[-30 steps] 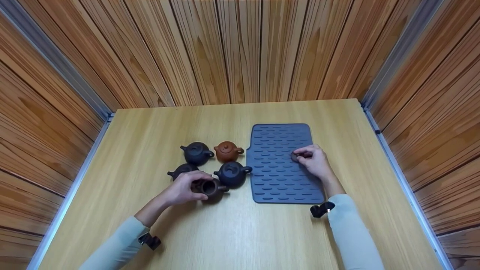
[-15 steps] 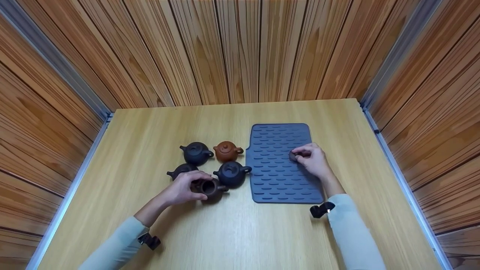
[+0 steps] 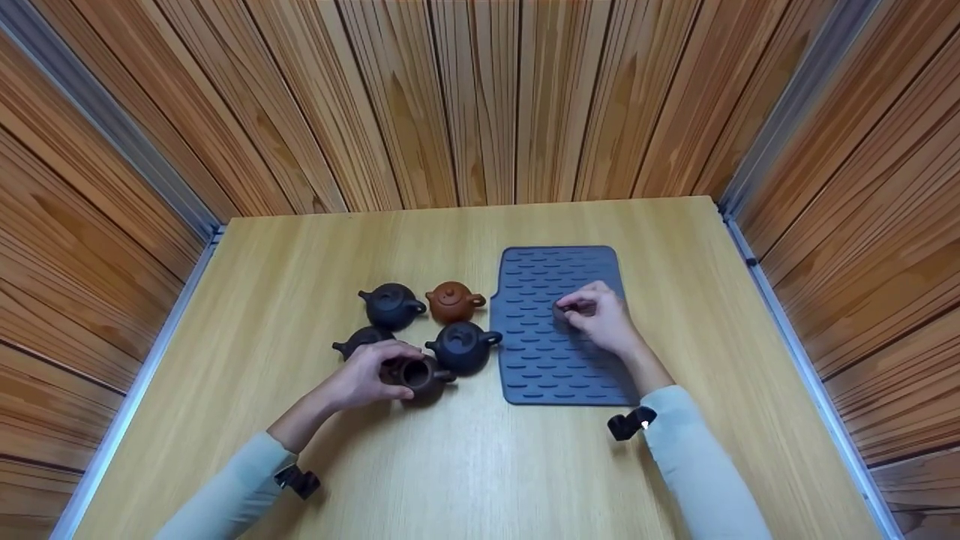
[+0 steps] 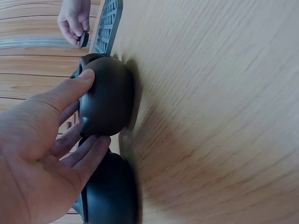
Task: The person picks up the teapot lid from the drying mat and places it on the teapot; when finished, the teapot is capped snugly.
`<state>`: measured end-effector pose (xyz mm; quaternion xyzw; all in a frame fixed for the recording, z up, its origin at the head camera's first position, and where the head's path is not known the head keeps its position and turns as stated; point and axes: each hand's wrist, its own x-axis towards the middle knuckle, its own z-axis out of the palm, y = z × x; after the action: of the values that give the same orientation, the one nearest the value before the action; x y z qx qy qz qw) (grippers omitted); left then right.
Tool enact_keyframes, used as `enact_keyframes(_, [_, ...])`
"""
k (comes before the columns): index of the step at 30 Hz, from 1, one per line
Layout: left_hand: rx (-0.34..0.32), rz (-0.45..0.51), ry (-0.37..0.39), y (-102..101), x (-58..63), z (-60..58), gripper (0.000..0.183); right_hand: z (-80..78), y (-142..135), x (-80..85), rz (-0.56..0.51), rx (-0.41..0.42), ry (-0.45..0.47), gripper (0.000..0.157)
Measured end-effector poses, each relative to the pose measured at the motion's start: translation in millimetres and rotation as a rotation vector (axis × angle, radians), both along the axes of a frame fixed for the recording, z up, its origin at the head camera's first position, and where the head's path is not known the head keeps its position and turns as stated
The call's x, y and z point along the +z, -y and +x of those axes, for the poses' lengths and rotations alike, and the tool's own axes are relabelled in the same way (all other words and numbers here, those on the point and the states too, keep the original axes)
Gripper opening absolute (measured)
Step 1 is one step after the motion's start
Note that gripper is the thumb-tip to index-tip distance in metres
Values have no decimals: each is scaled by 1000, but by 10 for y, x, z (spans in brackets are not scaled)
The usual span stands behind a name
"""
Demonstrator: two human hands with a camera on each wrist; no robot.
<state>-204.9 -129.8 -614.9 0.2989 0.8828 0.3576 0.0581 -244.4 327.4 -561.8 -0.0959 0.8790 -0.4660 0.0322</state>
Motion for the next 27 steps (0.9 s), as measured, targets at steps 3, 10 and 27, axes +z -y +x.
enact_keyframes(3, [-3,-1,5,-8,57,18,59,0,102,31,-1,31,-22,22])
enact_keyframes(10, [-14,4,22,-41,334,133,56,29,340,131,-5,80,-14,21])
enact_keyframes(27, [-15,7,-2,-53,345,139,56,54,870,236,-56,208,-27,18])
